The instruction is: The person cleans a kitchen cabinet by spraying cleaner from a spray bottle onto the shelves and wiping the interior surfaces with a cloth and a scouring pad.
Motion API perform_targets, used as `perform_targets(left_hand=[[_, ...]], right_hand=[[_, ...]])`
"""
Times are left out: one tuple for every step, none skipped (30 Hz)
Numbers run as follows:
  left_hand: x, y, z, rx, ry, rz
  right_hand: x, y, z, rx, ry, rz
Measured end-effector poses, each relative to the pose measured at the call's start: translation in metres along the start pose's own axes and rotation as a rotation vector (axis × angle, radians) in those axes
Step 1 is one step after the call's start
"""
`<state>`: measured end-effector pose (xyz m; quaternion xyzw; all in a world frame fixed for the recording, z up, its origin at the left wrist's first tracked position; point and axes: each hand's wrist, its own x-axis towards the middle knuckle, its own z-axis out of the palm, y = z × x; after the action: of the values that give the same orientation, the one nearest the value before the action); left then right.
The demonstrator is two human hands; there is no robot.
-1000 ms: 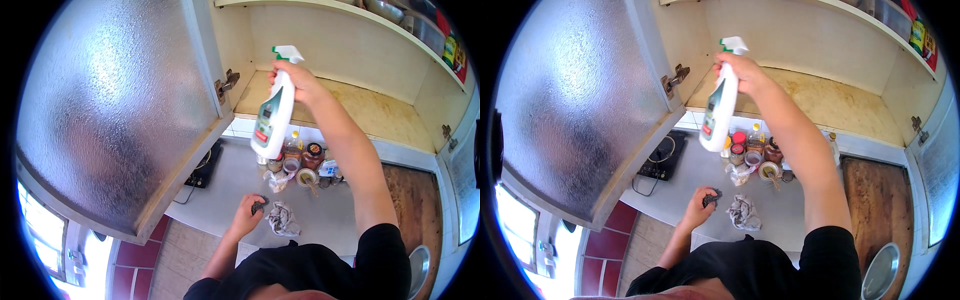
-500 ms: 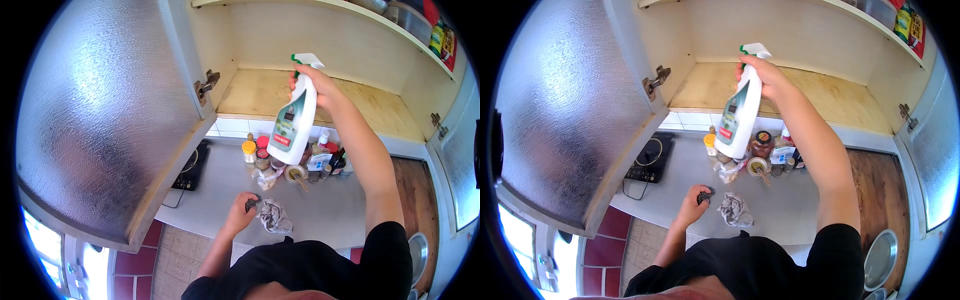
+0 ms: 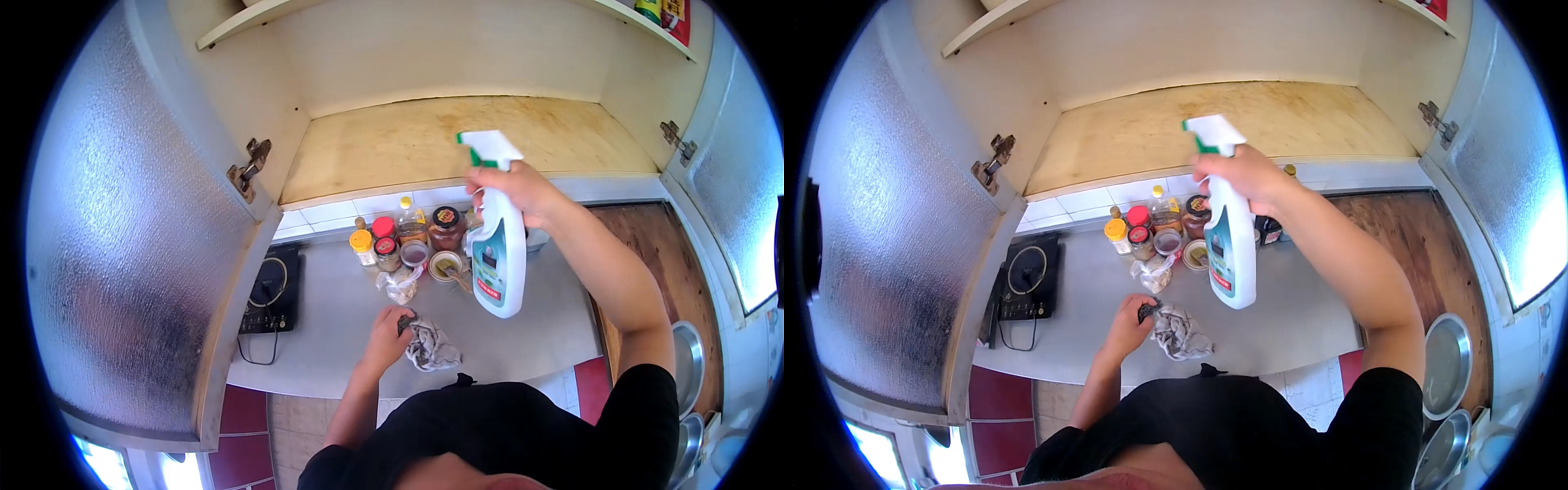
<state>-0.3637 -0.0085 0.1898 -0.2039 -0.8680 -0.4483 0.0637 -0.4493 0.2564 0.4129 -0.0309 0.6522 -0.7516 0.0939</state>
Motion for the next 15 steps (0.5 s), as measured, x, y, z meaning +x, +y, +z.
perform_targets(left_hand=[[0.003, 0.001, 0.003, -0.004, -0.003, 0.018], [0.006, 0.0, 0.006, -0.008, -0.005, 0.033], [0.007, 0.0, 0.006, -0.011, -0.009, 0.047], [0.007, 0.001, 0.006, -0.016, -0.009, 0.036], [0.008, 0.002, 0.005, -0.022, -0.008, 0.026], [0.008, 0.003, 0.005, -0.029, -0.007, 0.015], [0.007, 0.0, 0.004, -0.036, -0.008, 0.0], [0.005, -0.005, 0.004, -0.046, -0.009, -0.013], [0.004, -0.009, 0.005, -0.058, -0.009, -0.027], [0.003, -0.011, 0.005, -0.056, -0.009, -0.041], [0.001, -0.014, 0.005, -0.051, -0.012, -0.056], [0.001, -0.015, 0.005, -0.044, -0.015, -0.069], [0.001, -0.016, 0.005, -0.044, -0.014, -0.063], [0.001, -0.016, 0.005, -0.044, -0.014, -0.055], [0.002, -0.015, 0.005, -0.045, -0.014, -0.046]], right_hand=[[-0.004, -0.001, 0.005, -0.01, -0.045, 0.0], [-0.007, 0.002, 0.003, -0.014, -0.045, -0.003], [-0.007, 0.006, 0.001, -0.017, -0.045, -0.005], [-0.006, 0.011, -0.001, -0.021, -0.046, -0.008], [-0.002, 0.019, -0.012, -0.032, -0.017, 0.006], [-0.006, 0.02, -0.021, -0.027, 0.015, -0.009], [-0.011, 0.021, -0.028, -0.024, 0.047, -0.024], [-0.015, 0.023, -0.031, -0.023, 0.08, -0.041], [-0.026, 0.017, -0.028, 0.023, 0.158, -0.067], [-0.027, 0.017, -0.032, 0.028, 0.182, -0.073], [-0.028, 0.018, -0.041, 0.037, 0.207, -0.077], [-0.029, 0.02, -0.052, 0.048, 0.232, -0.084], [-0.025, 0.023, -0.065, 0.066, 0.277, -0.084], [-0.026, 0.021, -0.076, 0.12, 0.287, -0.121], [-0.028, 0.016, -0.085, 0.143, 0.305, -0.123]])
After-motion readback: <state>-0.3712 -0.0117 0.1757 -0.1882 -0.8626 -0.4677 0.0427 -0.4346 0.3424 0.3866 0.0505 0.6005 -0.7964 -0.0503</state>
